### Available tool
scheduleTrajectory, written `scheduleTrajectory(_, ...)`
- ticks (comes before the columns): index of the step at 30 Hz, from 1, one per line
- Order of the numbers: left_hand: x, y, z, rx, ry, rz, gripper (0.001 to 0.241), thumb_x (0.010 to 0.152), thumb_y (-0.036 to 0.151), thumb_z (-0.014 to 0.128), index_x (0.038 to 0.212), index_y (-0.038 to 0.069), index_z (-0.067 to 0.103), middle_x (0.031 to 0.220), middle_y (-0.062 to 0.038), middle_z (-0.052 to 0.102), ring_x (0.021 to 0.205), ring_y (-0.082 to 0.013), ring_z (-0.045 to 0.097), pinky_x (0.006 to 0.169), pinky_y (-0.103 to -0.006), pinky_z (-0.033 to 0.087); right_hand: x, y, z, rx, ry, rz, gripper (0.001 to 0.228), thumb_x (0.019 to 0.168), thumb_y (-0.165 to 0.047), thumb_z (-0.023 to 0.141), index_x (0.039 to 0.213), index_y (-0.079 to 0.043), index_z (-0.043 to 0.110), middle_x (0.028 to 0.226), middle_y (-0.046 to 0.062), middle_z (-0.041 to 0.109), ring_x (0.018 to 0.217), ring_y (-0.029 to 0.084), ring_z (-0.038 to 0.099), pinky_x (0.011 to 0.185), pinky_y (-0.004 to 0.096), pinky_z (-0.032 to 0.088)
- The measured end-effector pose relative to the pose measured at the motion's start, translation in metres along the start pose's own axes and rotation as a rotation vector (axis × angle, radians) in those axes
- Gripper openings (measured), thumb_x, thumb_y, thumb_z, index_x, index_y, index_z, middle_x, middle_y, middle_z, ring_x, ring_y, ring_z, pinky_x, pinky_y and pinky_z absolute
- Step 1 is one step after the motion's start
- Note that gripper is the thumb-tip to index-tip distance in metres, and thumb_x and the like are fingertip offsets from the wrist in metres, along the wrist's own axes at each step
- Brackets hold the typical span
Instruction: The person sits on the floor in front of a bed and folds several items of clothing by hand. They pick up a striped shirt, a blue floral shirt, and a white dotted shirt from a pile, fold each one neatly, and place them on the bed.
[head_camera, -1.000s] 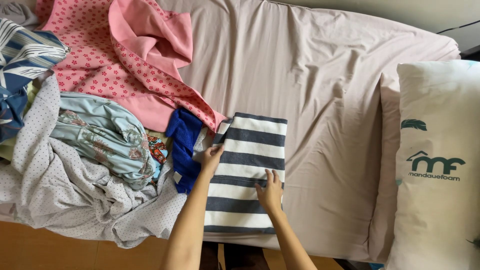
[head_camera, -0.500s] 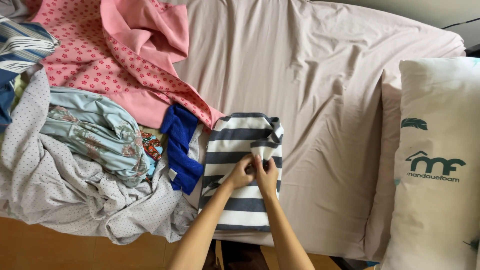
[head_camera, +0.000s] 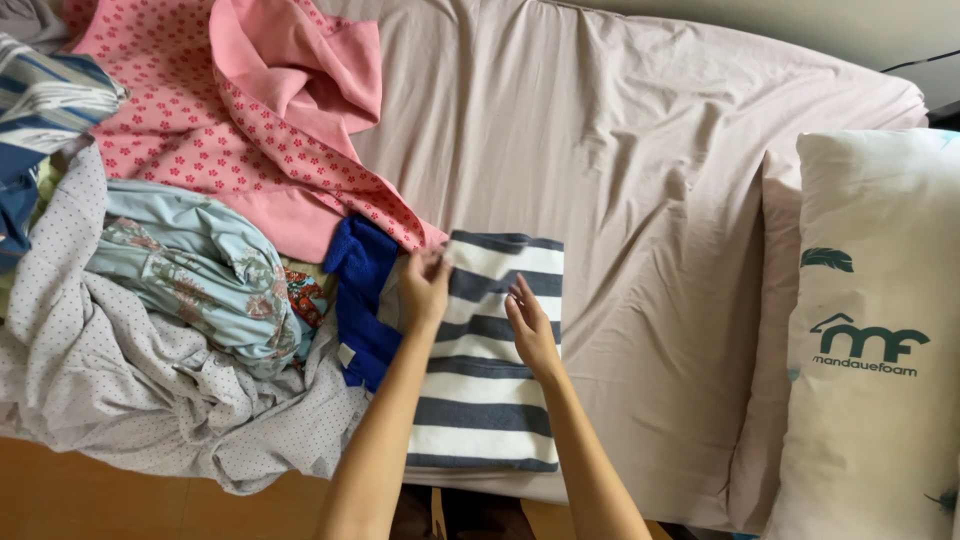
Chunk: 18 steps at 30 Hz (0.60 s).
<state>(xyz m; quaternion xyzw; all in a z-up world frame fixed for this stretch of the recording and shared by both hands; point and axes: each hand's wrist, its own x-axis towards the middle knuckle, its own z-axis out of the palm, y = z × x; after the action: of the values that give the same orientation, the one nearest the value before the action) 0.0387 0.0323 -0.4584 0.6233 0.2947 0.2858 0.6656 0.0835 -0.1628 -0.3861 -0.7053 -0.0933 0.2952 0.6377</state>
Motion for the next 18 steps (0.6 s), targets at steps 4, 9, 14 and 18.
scheduleTrajectory(4,0.009,0.011,-0.023,0.301,0.114,0.094,0.037,0.097,0.016,0.068,0.129,-0.001,0.06,0.106,-0.014,0.074,0.094,-0.0263,0.074,0.084,-0.0332,0.057,-0.009,-0.011,-0.005,-0.202,-0.067,0.089,0.055,0.103,-0.028,0.059,0.151,-0.007,0.043,0.154,0.016,0.046,0.142,0.028,0.043,0.109,0.036,0.045)
scheduleTrajectory(9,-0.028,-0.023,-0.046,0.73,-0.184,-0.248,0.04,0.079,0.036,0.089,0.092,0.001,0.075,0.088,-0.019,0.076,0.083,-0.0361,0.072,0.074,-0.0446,0.054,-0.032,0.042,-0.015,-0.637,0.099,0.192,0.049,0.09,-0.029,0.073,0.133,-0.007,0.063,0.134,0.016,0.066,0.125,0.03,0.068,0.103,0.038,0.055)
scheduleTrajectory(14,-0.048,-0.043,-0.056,0.693,0.071,-0.266,0.029,0.084,0.03,0.081,0.086,0.002,0.075,0.079,-0.016,0.075,0.072,-0.0312,0.074,0.068,-0.0408,0.055,-0.053,0.09,-0.019,-0.831,0.051,0.199,0.063,0.085,-0.027,0.08,0.14,-0.007,0.055,0.144,0.019,0.051,0.126,0.038,0.056,0.103,0.044,0.048)
scheduleTrajectory(18,-0.044,-0.04,-0.065,0.662,0.147,-0.293,0.027,0.09,0.029,0.078,0.088,0.002,0.075,0.08,-0.014,0.076,0.074,-0.0284,0.075,0.069,-0.0379,0.057,-0.066,0.082,-0.018,-0.887,0.09,0.134,0.062,0.084,-0.024,0.079,0.139,-0.009,0.055,0.147,0.017,0.05,0.131,0.04,0.052,0.107,0.047,0.044)
